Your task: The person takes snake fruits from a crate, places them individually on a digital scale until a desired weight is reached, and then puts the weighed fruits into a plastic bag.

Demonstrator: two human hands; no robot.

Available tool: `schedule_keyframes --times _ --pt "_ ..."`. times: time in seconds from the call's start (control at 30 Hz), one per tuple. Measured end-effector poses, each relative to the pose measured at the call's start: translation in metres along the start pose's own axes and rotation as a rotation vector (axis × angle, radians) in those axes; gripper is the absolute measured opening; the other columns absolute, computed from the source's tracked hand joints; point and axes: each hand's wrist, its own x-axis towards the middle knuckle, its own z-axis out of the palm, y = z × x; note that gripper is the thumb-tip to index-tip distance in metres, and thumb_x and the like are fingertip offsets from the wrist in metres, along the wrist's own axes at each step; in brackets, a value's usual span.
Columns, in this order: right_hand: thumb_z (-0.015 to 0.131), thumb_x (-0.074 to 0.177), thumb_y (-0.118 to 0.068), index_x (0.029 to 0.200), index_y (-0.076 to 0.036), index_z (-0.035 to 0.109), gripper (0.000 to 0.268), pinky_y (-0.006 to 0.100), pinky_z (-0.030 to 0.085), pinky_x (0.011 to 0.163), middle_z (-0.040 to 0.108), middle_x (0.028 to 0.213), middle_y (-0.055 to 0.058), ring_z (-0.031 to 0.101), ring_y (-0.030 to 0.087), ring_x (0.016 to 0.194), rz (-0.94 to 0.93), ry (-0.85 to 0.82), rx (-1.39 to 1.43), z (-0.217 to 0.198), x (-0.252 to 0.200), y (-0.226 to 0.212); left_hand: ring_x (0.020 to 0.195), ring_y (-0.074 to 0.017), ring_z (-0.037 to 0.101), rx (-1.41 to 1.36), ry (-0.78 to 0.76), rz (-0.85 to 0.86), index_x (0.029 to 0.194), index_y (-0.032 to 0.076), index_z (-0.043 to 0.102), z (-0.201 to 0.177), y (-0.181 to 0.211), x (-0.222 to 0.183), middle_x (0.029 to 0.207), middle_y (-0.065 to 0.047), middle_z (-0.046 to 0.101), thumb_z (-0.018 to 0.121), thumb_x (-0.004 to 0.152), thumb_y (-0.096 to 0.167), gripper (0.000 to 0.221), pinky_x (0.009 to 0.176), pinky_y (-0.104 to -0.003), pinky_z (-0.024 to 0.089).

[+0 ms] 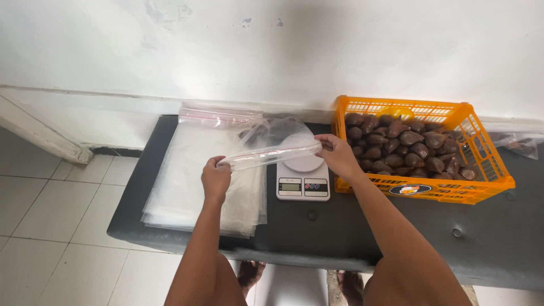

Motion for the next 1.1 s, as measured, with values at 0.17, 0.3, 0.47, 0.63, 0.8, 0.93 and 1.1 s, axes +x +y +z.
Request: schedule_keyframes --times 0.17,0.3,0.47,0.63,0.8,0.93,1.1 --pt "0.044 0.096 0.006 0.142 0.006 0.056 0.047 0.046 0.054 0.107 0.058 0.138 0.030 0.061 0.036 0.125 0.086 -0.024 0.317 0.018 -0.010 0.005 0.127 -0.0317 0.060 -0.619 -0.108 -0.132 0.144 -0.001 0.049 -0.015 0.037 -0.047 0.139 -0.023 0.055 0.058 0.094 0.011 0.052 0.105 -0.037 0.055" --pt "0.037 0.105 0.000 0.141 0.004 0.056 0.041 0.049 0.049 0.110 0.054 0.141 0.026 0.059 0.035 0.127 0.130 -0.027 0.547 0.029 -0.003 0.049 0.124 -0.0311 0.062 -1.010 -0.155 -0.193 0.144 0.000 0.051 -0.015 0.024 -0.031 0.131 -0.017 0.059 0.046 0.101 0.017 0.046 0.108 -0.042 0.053" --pt "0.046 0.102 0.002 0.139 0.002 0.053 0.038 0.049 0.050 0.108 0.055 0.139 0.026 0.059 0.042 0.129 0.167 -0.097 0.644 0.029 -0.011 0.042 0.113 -0.0295 0.068 -1.214 -0.191 -0.190 0.120 0.006 0.059 -0.006 -0.001 -0.004 0.114 -0.010 0.064 0.046 0.106 0.027 0.029 0.105 -0.045 0.057" --pt "0.048 0.095 -0.005 0.135 0.001 0.050 0.041 0.048 0.047 0.112 0.057 0.137 0.024 0.059 0.039 0.132 0.147 -0.194 0.894 0.020 -0.007 0.036 0.111 -0.0308 0.069 -1.320 -0.212 -0.190 0.108 0.010 0.054 -0.007 0.007 -0.002 0.108 -0.008 0.060 0.040 0.109 0.030 0.025 0.103 -0.047 0.058" --pt "0.051 0.089 -0.001 0.127 -0.002 0.059 0.039 0.049 0.051 0.108 0.064 0.129 0.022 0.064 0.041 0.125 0.095 -0.196 1.001 0.019 0.009 0.056 0.090 -0.0197 0.069 -1.274 -0.214 -0.163 0.099 0.014 0.063 0.001 0.001 0.008 0.092 0.001 0.062 0.057 0.104 0.033 0.021 0.097 -0.041 0.061" --pt "0.054 0.091 0.001 0.128 -0.002 0.060 0.038 0.050 0.050 0.108 0.064 0.130 0.024 0.063 0.042 0.126 0.094 -0.195 1.005 0.019 0.015 0.059 0.085 -0.0151 0.067 -1.232 -0.204 -0.103 0.097 0.015 0.066 0.000 0.003 0.007 0.089 0.003 0.062 0.059 0.104 0.033 0.021 0.090 -0.035 0.062" --pt "0.063 0.096 -0.006 0.123 -0.004 0.058 0.028 0.049 0.052 0.107 0.064 0.125 0.019 0.065 0.037 0.123 0.110 -0.224 0.978 0.022 0.032 0.084 0.085 -0.0143 0.071 -1.095 -0.243 -0.016 0.102 0.013 0.068 0.001 0.004 0.007 0.091 0.002 0.069 0.069 0.099 0.024 0.012 0.085 -0.033 0.062"
